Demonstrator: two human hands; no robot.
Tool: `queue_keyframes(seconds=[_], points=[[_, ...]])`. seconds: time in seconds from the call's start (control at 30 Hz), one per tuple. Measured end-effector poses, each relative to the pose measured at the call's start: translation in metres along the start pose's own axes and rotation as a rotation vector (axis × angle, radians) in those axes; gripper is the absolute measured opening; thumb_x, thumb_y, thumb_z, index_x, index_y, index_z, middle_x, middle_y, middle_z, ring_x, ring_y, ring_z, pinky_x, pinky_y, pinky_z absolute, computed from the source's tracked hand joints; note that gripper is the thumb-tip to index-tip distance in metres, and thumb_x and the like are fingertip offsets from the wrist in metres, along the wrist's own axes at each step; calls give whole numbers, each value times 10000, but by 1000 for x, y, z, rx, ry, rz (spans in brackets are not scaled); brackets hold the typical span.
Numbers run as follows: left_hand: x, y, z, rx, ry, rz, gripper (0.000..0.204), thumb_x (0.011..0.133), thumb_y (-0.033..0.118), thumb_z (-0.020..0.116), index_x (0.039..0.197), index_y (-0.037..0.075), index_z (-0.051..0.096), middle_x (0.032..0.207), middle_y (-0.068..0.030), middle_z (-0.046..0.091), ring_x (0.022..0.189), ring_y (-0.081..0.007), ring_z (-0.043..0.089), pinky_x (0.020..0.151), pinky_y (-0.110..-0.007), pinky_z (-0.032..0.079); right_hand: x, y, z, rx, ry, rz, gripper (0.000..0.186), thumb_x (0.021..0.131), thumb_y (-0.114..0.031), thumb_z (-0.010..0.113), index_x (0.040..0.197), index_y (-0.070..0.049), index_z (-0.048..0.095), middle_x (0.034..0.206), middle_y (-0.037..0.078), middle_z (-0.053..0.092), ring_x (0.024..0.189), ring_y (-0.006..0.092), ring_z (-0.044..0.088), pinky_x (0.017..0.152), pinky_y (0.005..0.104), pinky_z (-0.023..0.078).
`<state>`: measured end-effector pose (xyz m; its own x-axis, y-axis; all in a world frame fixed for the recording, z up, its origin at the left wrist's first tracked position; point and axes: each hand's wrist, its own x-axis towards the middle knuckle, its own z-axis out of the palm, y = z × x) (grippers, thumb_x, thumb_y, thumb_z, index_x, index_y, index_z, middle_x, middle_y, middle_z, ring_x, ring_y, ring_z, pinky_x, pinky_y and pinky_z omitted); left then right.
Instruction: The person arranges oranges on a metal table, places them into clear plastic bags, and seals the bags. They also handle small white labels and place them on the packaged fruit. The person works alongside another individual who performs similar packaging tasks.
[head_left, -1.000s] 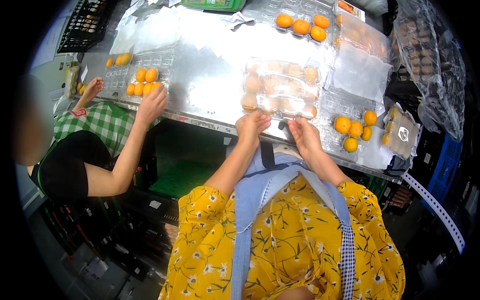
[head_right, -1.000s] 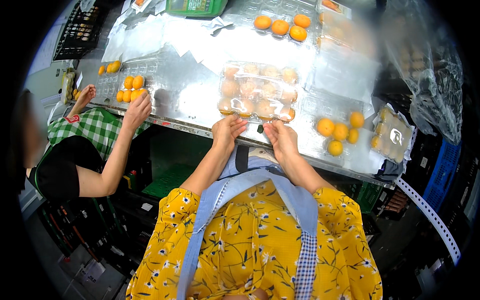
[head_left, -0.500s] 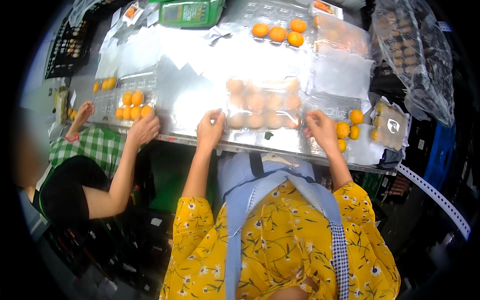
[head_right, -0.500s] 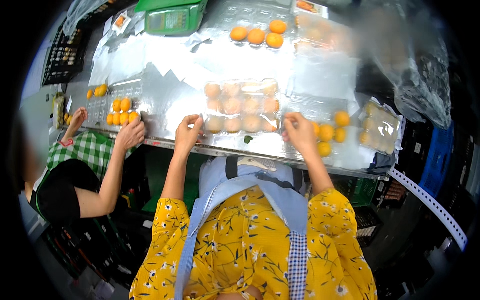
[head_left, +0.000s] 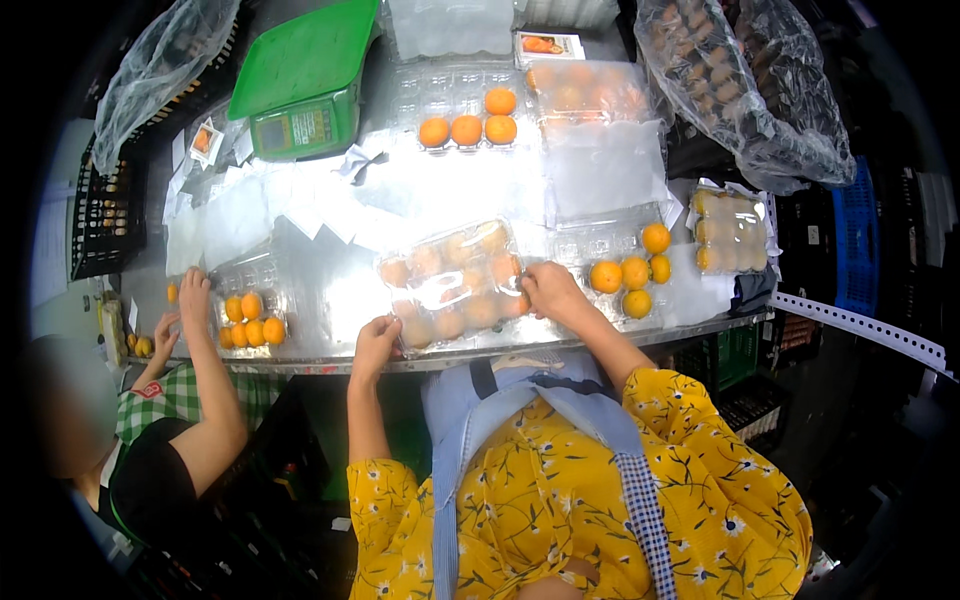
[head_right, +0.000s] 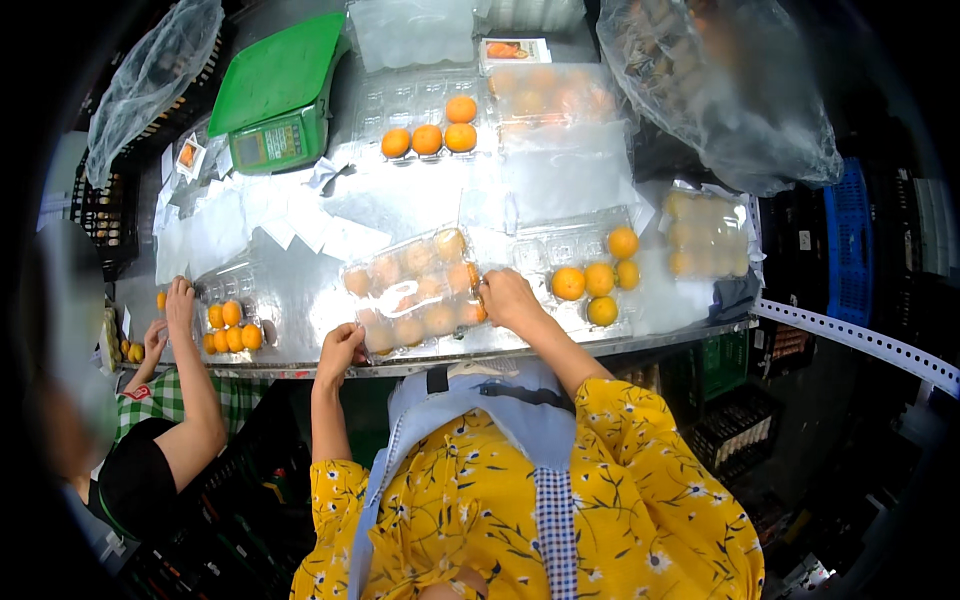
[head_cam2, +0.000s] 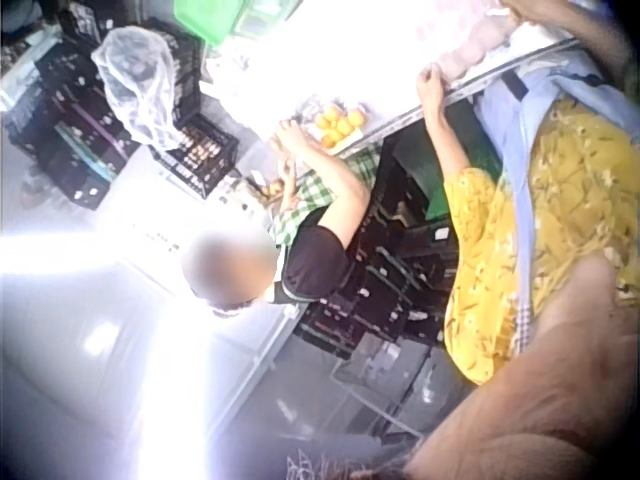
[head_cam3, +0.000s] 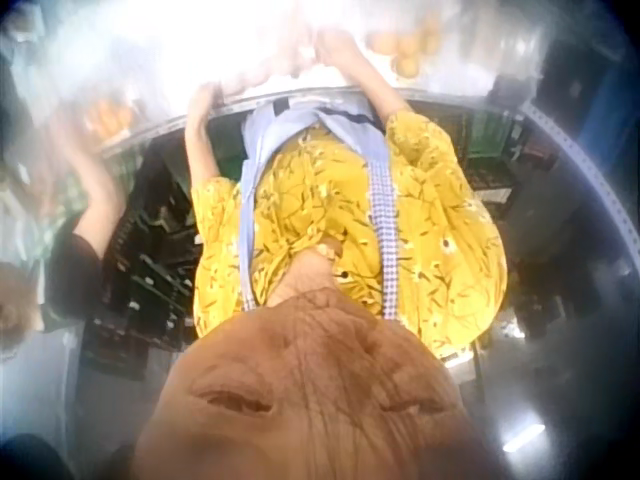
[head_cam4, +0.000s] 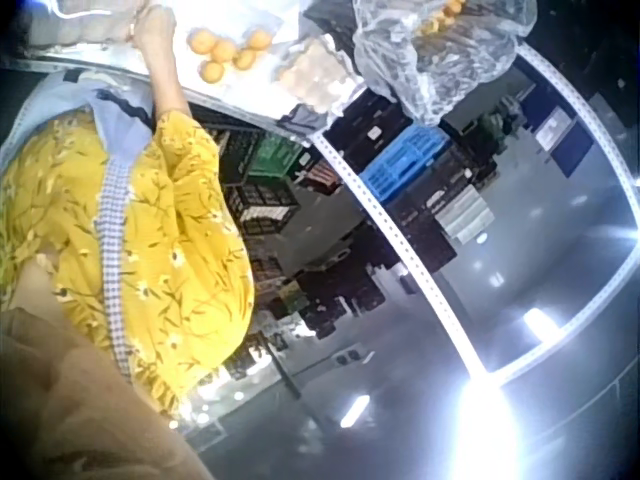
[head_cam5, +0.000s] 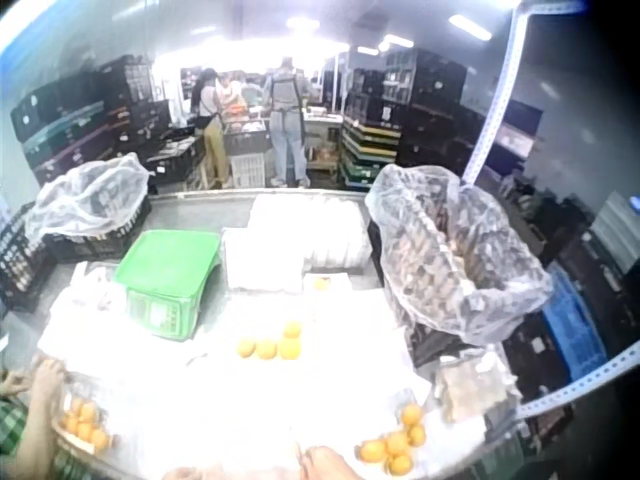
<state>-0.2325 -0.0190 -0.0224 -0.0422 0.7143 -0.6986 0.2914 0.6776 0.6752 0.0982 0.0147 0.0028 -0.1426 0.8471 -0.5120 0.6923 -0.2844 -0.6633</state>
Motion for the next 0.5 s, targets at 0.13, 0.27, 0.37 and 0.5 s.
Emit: queue_keyframes(seconds=[0.13, 0.27, 0.37, 0.5], points=[[7, -9, 1, 42, 24, 52, 210, 901, 200, 580, 830, 7, 621, 692, -12, 573, 567, -86, 523, 507, -236, 439, 4, 2, -4, 103, -80, 61, 234, 871, -133, 501, 820, 65, 615, 588, 148, 627, 521, 232, 644, 596, 360, 536], [20, -17, 1, 165, 135, 73, 186, 875, 159, 590, 815, -13, 624, 642, -37, 571, 536, -110, 524, 502, -257, 421, 13, 5, -3, 103, -219, 163, 185, 839, -121, 547, 827, 49, 618, 614, 126, 640, 534, 186, 641, 542, 300, 531], [29, -30, -5, 305, 211, 67, 234, 826, 192, 631, 899, -28, 658, 739, -121, 642, 647, -196, 611, 618, -312, 472, 10, 8, 0, 98, -263, 132, 206, 805, -158, 558, 767, 29, 635, 627, 124, 649, 531, 193, 636, 555, 310, 510], [27, -27, -1, 350, 239, 47, 302, 801, 247, 653, 954, -11, 683, 855, -176, 692, 803, -283, 674, 759, -359, 506, 5, 10, 10, -58, -114, 93, 235, 797, -208, 539, 767, -3, 649, 697, 192, 644, 679, 319, 649, 664, 396, 505]])
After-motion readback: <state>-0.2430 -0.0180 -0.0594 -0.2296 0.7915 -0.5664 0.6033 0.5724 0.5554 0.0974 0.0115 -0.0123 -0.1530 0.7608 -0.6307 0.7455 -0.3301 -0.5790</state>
